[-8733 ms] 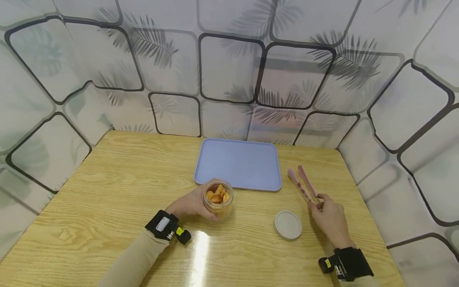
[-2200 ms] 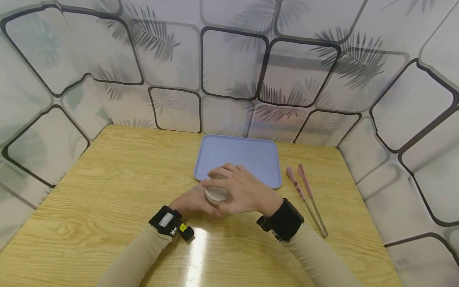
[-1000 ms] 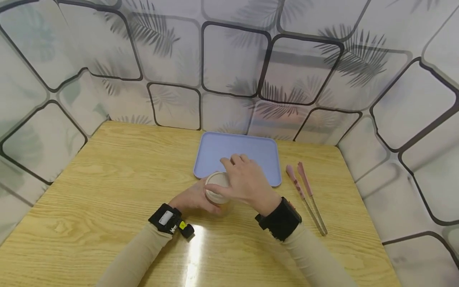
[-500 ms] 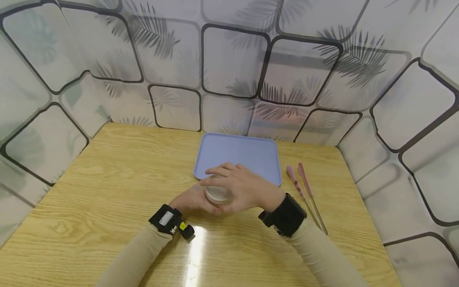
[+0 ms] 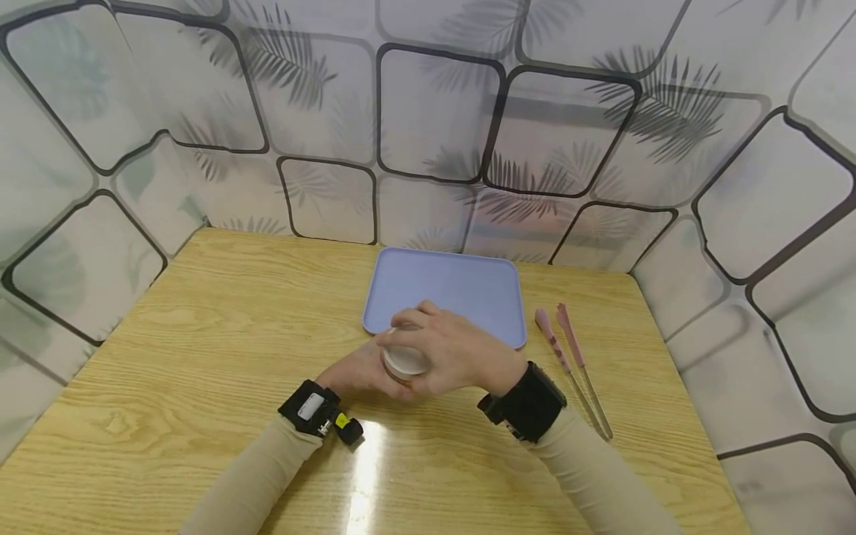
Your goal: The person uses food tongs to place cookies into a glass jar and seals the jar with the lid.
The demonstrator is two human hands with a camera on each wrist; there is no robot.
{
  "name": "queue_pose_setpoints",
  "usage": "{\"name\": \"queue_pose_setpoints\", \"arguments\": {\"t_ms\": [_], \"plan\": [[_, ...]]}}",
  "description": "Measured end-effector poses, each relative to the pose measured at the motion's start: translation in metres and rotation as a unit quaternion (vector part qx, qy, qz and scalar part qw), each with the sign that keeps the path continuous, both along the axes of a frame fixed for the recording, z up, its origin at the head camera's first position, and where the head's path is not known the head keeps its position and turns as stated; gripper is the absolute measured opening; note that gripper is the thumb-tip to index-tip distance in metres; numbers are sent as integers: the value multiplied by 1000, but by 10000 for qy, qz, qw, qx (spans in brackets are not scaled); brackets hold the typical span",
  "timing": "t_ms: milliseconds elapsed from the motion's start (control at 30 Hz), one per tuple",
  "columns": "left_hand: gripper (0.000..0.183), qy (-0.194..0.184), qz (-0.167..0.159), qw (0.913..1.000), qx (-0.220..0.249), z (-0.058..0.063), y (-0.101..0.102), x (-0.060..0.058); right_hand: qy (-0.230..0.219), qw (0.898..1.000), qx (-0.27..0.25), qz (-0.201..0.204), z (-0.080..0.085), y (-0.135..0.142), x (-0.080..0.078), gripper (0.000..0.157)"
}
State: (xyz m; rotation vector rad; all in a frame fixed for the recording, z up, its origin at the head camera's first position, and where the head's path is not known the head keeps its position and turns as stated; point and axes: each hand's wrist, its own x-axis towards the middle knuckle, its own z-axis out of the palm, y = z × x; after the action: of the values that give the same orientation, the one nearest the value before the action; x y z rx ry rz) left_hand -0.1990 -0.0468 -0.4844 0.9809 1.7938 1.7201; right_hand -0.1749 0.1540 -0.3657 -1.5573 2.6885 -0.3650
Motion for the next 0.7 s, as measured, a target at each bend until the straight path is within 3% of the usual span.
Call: {"name": "queue_pose_setpoints", "arguments": {"t_ms": [433, 700], "plan": [[98, -139, -42, 9999, 9, 1, -1, 1, 375, 9948, -140, -934, -8, -5, 8, 53], [103, -468, -142, 9988, 102, 1, -1, 2, 1010, 9811, -254, -1630, -17, -13, 16, 56]]}}
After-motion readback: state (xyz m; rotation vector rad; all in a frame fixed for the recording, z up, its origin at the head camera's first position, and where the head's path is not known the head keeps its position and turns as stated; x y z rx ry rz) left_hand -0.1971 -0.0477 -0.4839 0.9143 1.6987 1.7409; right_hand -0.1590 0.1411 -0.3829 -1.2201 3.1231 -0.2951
